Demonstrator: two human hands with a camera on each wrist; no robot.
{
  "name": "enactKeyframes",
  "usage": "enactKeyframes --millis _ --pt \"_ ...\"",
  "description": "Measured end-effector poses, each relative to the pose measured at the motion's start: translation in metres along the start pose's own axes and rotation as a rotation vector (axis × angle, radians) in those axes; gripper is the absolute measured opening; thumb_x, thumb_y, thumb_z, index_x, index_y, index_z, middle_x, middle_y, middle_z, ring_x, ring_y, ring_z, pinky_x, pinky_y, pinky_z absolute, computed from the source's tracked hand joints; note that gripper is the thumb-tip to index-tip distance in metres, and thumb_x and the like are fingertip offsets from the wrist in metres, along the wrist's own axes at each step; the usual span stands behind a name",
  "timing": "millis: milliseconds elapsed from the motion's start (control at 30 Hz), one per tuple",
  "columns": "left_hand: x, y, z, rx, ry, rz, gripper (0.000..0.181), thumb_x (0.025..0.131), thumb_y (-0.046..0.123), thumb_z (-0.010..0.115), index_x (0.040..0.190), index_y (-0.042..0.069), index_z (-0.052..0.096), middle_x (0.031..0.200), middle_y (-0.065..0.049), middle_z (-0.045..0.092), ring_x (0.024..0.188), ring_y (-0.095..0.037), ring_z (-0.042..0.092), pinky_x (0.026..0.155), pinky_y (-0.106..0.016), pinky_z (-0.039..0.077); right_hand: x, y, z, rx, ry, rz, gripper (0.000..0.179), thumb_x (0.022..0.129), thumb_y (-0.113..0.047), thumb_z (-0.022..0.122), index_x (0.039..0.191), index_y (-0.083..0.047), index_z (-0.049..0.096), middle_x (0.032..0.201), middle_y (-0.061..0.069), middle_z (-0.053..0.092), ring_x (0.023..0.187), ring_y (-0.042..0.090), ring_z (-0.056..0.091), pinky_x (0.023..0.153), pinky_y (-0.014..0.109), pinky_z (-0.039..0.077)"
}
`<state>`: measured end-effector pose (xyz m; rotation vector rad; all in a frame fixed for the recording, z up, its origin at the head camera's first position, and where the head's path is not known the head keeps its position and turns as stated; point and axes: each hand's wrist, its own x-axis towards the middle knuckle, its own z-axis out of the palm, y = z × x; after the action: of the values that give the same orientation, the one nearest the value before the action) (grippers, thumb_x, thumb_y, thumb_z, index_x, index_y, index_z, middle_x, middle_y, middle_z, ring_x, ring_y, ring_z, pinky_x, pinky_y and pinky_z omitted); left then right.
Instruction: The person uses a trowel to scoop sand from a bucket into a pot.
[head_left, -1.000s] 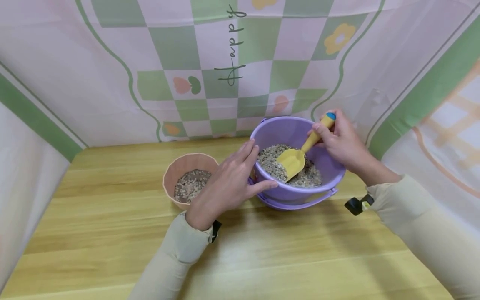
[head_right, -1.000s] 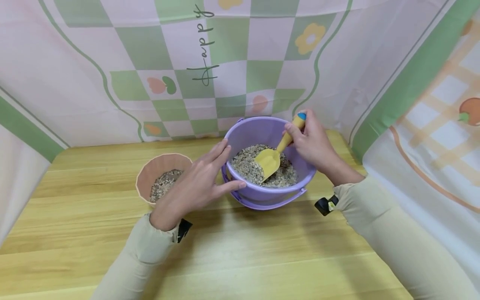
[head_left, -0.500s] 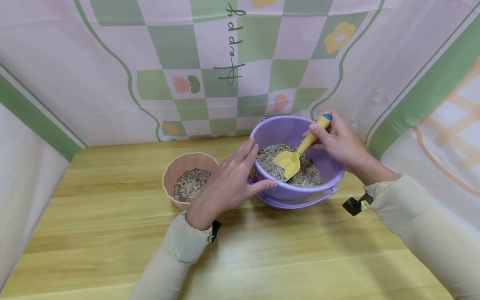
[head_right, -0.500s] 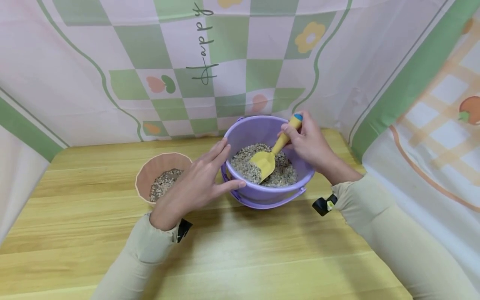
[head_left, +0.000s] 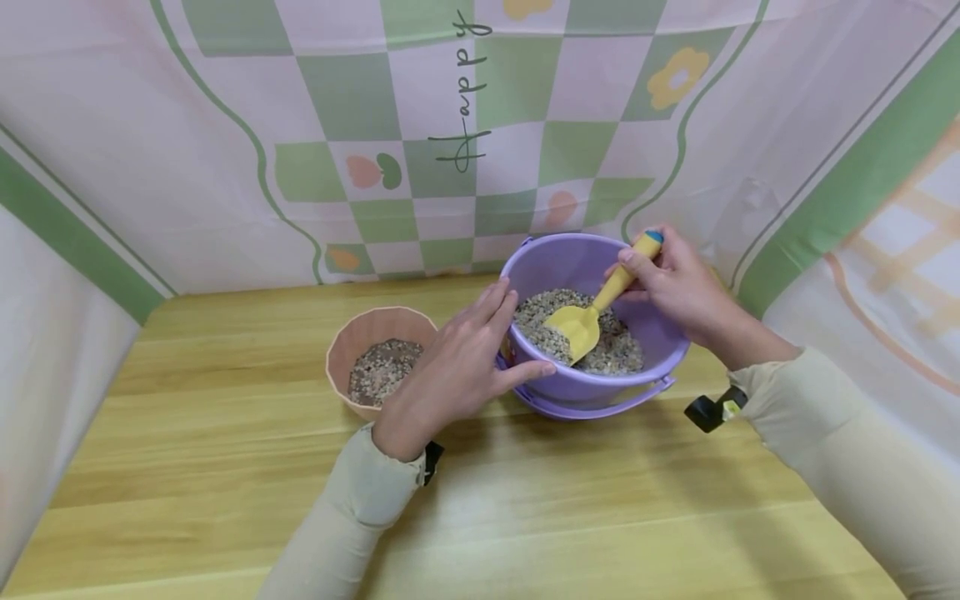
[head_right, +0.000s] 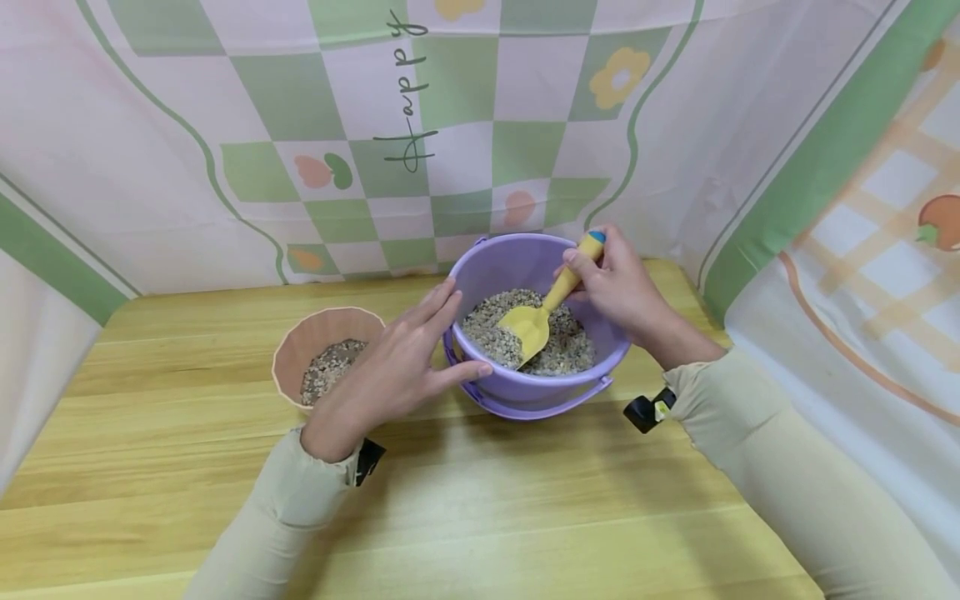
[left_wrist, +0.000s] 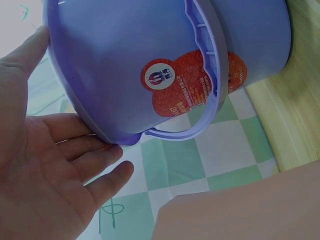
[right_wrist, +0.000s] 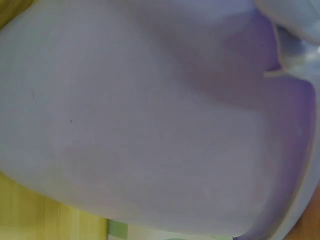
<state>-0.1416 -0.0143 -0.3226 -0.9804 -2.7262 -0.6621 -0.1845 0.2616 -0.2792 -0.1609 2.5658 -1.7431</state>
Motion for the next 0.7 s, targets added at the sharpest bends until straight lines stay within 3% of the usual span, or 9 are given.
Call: enactKeyframes --millis 400,700 --pt "-0.0003 -0.0002 0.0015 -0.006 0.021 0.019 0.097 0.087 0.063 0.065 0.152 -0.003 0.034 0.160 -0.020 0.027 0.145 -0.032 0.032 0.116 -0.043 0.031 0.0024 -0.0010 -0.0017 0.079 -0.030 0.068 0.024 0.106 -0.020 0.046 0.117 -0.002 0.034 0.095 0.009 0.069 0.083 0.016 0.073 0.081 0.034 0.058" --pt "-0.0017 -0.0014 0.0009 0.001 0.015 0.017 0.098 0.089 0.066 0.061 0.153 -0.002 0.033 0.161 -0.020 0.025 0.146 -0.031 0.030 0.116 -0.041 0.030 0.0039 -0.0023 -0.0001 0.133 -0.042 0.094 0.024 0.106 -0.018 0.047 0.117 -0.001 0.034 0.092 0.010 0.070 0.079 0.018 0.073 0.079 0.035 0.058"
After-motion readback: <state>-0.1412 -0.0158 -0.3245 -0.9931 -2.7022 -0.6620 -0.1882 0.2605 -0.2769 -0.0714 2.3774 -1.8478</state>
